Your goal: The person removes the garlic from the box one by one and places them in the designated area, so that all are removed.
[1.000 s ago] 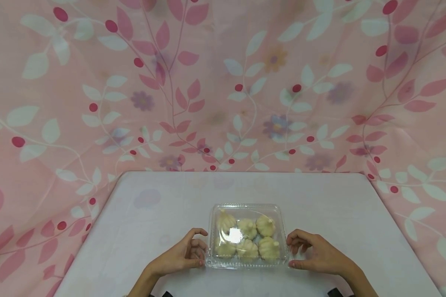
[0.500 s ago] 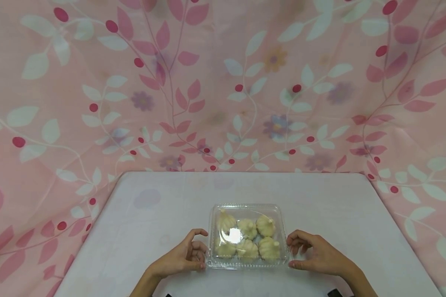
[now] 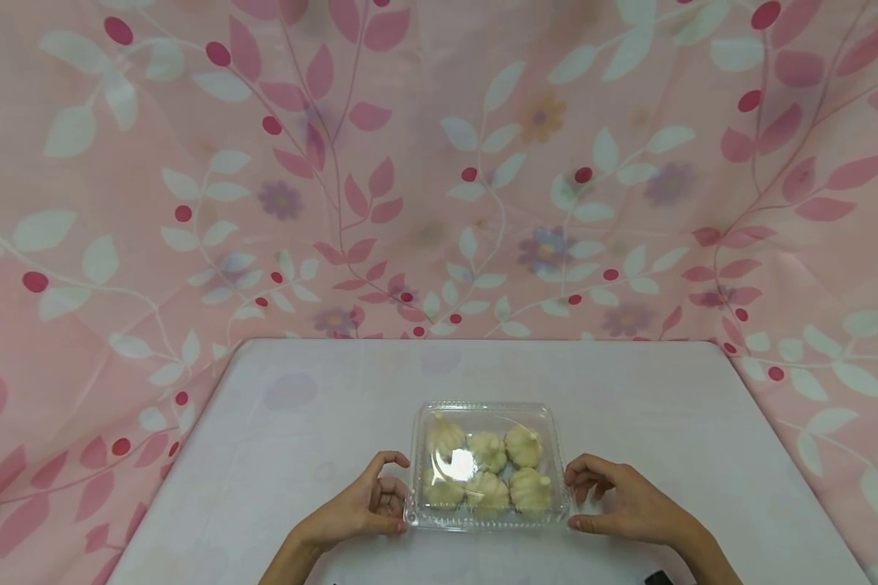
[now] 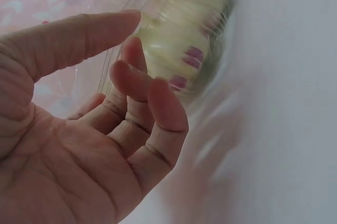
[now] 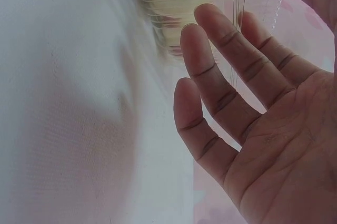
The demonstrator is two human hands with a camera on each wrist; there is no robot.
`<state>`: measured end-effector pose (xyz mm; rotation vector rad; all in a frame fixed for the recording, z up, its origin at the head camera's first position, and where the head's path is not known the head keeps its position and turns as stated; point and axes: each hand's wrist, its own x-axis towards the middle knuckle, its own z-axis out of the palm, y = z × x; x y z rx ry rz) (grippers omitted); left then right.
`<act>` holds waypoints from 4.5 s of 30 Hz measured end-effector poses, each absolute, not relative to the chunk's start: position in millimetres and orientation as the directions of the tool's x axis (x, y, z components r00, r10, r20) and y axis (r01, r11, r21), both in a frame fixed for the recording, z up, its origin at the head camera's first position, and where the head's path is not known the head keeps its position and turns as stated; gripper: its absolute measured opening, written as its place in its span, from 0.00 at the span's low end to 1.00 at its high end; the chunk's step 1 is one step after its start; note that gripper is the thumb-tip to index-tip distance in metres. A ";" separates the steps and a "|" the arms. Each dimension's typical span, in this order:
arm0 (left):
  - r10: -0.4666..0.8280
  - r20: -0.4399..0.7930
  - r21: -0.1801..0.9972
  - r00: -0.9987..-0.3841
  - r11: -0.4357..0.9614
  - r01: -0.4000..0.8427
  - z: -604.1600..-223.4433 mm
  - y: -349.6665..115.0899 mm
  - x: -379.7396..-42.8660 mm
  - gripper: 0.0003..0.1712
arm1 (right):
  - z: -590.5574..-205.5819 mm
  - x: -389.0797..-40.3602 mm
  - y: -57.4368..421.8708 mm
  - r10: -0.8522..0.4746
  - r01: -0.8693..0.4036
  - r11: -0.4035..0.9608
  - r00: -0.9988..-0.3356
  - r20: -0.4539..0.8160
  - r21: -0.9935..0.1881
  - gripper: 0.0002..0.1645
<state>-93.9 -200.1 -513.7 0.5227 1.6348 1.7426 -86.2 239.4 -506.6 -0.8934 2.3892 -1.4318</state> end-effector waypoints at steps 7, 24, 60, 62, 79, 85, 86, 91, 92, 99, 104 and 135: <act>0.721 -0.156 0.970 -0.675 -0.018 -0.244 -515.4 -199.6 -94.0 0.45 | -507.5 -86.7 239.8 -0.603 -0.396 0.326 -0.786 0.134 -0.859 0.24; 0.718 -0.135 0.968 -0.683 -0.052 -0.246 -517.9 -198.9 -93.9 0.42 | -508.0 -87.3 239.9 -0.605 -0.393 0.329 -0.786 0.128 -0.859 0.24; 0.628 -0.116 0.969 -0.769 -0.097 -0.225 -523.8 -192.2 -85.4 0.40 | -506.6 -85.2 240.6 -0.577 -0.329 0.372 -0.814 0.061 -0.868 0.24; 0.633 -0.106 0.966 -0.767 -0.119 -0.231 -525.0 -192.3 -85.1 0.39 | -506.7 -85.1 240.7 -0.579 -0.326 0.368 -0.813 0.059 -0.871 0.24; 0.608 -0.169 0.948 -0.775 -0.114 -0.296 -524.3 -192.3 -86.2 0.34 | -506.7 -84.6 240.0 -0.572 -0.311 0.366 -0.819 0.052 -0.877 0.25; 0.599 -0.201 0.940 -0.775 -0.105 -0.326 -523.4 -191.7 -86.4 0.33 | -505.6 -84.3 239.7 -0.573 -0.297 0.360 -0.819 0.042 -0.884 0.25; 0.597 -0.203 0.941 -0.776 -0.101 -0.324 -523.2 -191.7 -86.5 0.33 | -505.4 -84.3 239.7 -0.573 -0.295 0.361 -0.819 0.040 -0.885 0.25; 0.579 -0.214 0.944 -0.786 -0.085 -0.320 -522.4 -191.0 -86.6 0.29 | -504.3 -83.8 239.3 -0.568 -0.275 0.364 -0.822 0.021 -0.890 0.25; 0.576 -0.219 0.944 -0.788 -0.079 -0.320 -522.2 -190.7 -86.4 0.28 | -504.0 -83.7 239.2 -0.567 -0.269 0.365 -0.824 0.017 -0.891 0.25; 0.560 -0.246 0.959 -0.791 0.020 -0.283 -514.4 -187.5 -85.1 0.20 | -501.9 -85.0 238.5 -0.561 -0.272 0.368 -0.827 0.021 -0.889 0.25; 0.577 -0.235 0.967 -0.782 0.059 -0.247 -508.4 -187.0 -85.8 0.21 | -500.7 -85.5 239.8 -0.569 -0.285 0.365 -0.822 0.030 -0.887 0.25; 0.545 0.135 0.831 -0.828 0.393 0.394 -492.1 -187.7 -82.4 0.16 | -505.6 -85.0 240.7 -0.559 -0.365 0.370 -0.822 0.109 -0.855 0.33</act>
